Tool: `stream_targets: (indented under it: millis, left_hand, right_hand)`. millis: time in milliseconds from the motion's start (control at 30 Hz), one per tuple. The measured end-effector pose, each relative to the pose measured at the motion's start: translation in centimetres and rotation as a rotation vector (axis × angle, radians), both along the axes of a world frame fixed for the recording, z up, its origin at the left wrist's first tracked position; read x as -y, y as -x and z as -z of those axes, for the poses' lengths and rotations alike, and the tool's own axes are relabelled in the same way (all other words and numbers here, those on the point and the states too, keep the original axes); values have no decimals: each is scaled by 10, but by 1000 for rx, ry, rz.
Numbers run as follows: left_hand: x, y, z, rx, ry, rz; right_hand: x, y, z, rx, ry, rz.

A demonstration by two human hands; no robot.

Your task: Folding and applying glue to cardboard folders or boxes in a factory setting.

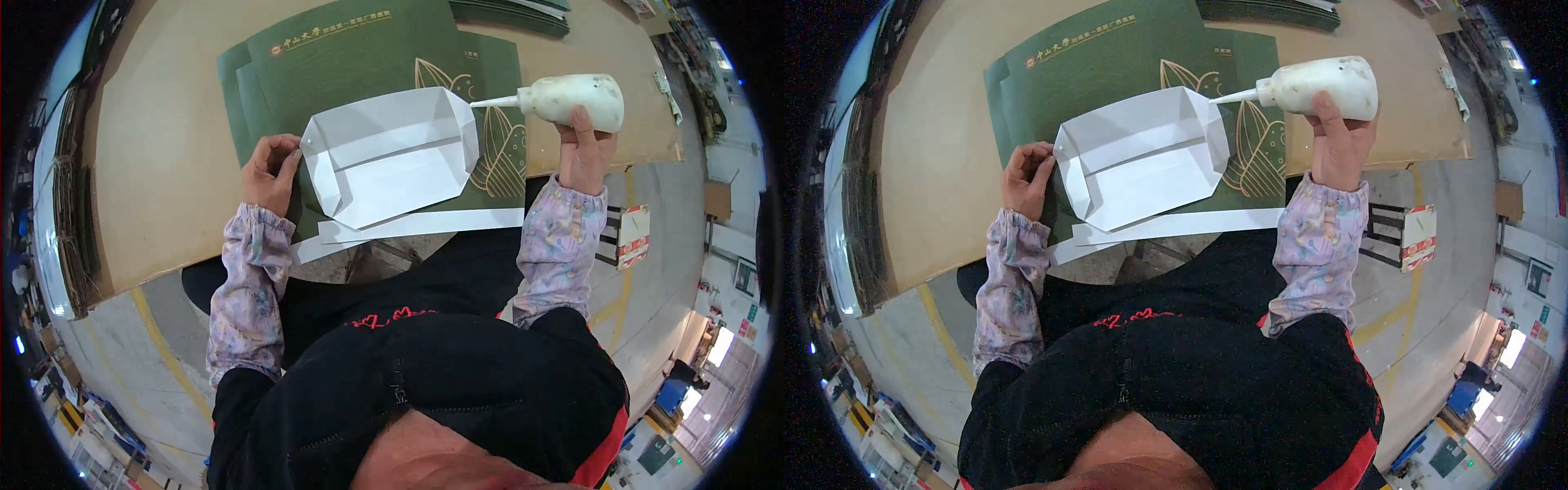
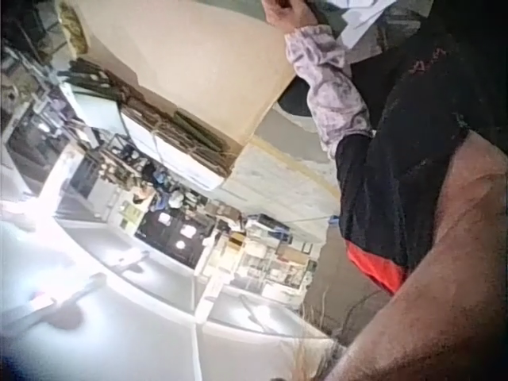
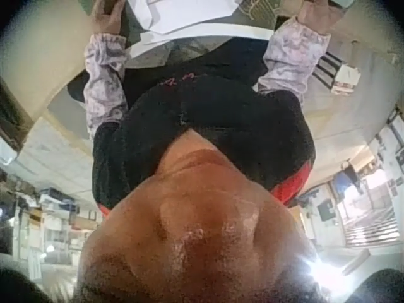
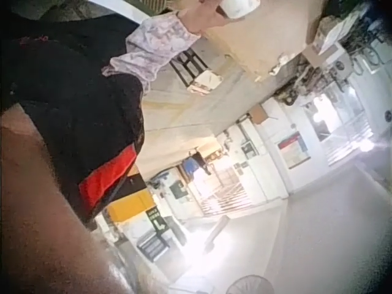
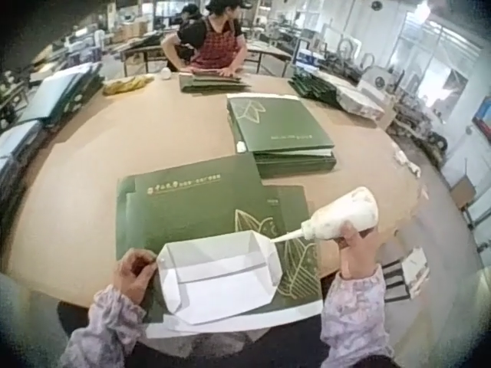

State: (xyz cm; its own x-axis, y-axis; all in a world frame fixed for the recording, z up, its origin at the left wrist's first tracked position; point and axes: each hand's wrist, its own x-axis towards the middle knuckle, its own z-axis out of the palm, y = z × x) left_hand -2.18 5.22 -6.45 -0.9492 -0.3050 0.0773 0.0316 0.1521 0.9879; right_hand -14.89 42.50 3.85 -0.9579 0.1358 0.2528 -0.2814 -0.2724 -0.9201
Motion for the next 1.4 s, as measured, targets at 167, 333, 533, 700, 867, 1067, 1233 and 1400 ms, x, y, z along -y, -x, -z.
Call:
stream_targets:
  millis: [167, 333, 533, 700, 867, 1067, 1233, 1400]
  left_hand:
    - [6, 0, 7, -25, -29, 17]
    - [8, -1, 9, 38, -9, 42]
    - [6, -2, 4, 33, 25, 42]
    - [4, -2, 4, 10, 19, 34]
    - [6, -4, 3, -2, 48, 23]
    - [8, 2, 9, -22, 163, 16]
    - [19, 0, 31, -80, 209, 4]
    - [-1, 2, 10, -323, 675, -65]
  right_hand:
    - [2, 1, 6, 36, -9, -1]
    - [11, 9, 16, -85, -169, -11]
    - [8, 7, 10, -82, -186, -47]
    - [8, 9, 11, -107, -198, -48]
    - [10, 11, 11, -97, -188, -54]
    - [10, 11, 10, -116, -187, -51]
    - [8, 18, 21, -101, -202, -78]
    - [3, 10, 8, -147, -141, -32]
